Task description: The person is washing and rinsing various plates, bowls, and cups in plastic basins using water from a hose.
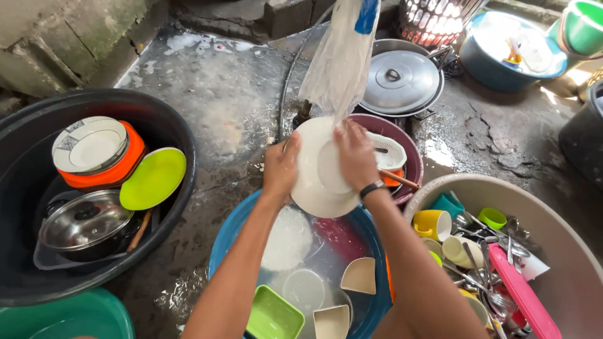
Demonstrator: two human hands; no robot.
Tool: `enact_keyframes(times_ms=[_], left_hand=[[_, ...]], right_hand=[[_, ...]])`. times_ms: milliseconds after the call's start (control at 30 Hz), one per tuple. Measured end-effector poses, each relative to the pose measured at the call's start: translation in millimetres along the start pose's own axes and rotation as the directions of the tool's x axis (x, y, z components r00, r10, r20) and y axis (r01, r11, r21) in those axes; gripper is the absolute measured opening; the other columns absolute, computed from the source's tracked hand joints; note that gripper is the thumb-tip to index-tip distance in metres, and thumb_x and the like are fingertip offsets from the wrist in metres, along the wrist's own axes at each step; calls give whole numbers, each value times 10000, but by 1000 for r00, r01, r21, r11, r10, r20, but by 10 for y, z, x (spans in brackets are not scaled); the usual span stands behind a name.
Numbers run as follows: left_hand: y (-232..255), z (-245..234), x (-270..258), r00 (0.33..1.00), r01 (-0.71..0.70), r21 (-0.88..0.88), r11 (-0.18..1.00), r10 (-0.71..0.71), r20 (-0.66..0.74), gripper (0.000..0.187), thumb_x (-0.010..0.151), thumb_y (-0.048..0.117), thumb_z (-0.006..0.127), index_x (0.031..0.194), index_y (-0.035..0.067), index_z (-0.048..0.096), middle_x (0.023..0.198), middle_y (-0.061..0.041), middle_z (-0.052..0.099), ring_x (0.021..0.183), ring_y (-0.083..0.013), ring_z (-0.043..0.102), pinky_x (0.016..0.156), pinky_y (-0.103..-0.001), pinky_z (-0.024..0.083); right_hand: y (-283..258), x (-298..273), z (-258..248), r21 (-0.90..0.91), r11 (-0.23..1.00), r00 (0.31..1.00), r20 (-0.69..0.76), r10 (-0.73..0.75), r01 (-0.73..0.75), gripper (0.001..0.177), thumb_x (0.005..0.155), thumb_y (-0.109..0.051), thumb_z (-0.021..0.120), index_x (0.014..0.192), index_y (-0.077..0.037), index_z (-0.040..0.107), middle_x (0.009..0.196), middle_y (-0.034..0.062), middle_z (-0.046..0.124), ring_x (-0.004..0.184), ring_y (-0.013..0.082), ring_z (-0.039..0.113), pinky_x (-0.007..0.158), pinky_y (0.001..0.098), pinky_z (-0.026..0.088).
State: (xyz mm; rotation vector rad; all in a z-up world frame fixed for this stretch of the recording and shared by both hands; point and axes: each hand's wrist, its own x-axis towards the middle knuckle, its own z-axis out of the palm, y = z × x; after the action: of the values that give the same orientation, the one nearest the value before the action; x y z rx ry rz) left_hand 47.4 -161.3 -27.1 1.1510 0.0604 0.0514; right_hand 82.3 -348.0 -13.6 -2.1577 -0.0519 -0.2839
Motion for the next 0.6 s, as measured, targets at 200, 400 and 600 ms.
enact_keyframes(times_ms=[200,400,600], left_hand=[[176,83,-202,967,-215,245,945,241,-80,457,1033,408,568,942,-8,733,716,0,650,655,-77,499,567,-336,442],[168,100,-274,920,-361,519,775,388,61,534,1093,382,485,832,-67,607,655,-202,539,599,-250,466,604,-429,443],[130,194,-249,881,-415,558,719,469,52,487,1055,359,482,844,-44,657,682,-231,600,600,-321,560,602,-449,446]], right_hand=[[-774,-360,-114,-236,848,879,67,-472,474,454,1056,-267,466,1470,-126,585,1531,156,547,1459,372,432,1213,490,317],[-599,-159,-56,-91,659,655,272,-705,746,520,989,-257,548,1471,-64,558,1505,166,555,1438,363,469,1212,501,336],[-398,-267,241,90,996,999,53,-4,-1,417,1052,-299,502,1350,-27,610,1342,206,665,1264,346,635,1128,437,471]])
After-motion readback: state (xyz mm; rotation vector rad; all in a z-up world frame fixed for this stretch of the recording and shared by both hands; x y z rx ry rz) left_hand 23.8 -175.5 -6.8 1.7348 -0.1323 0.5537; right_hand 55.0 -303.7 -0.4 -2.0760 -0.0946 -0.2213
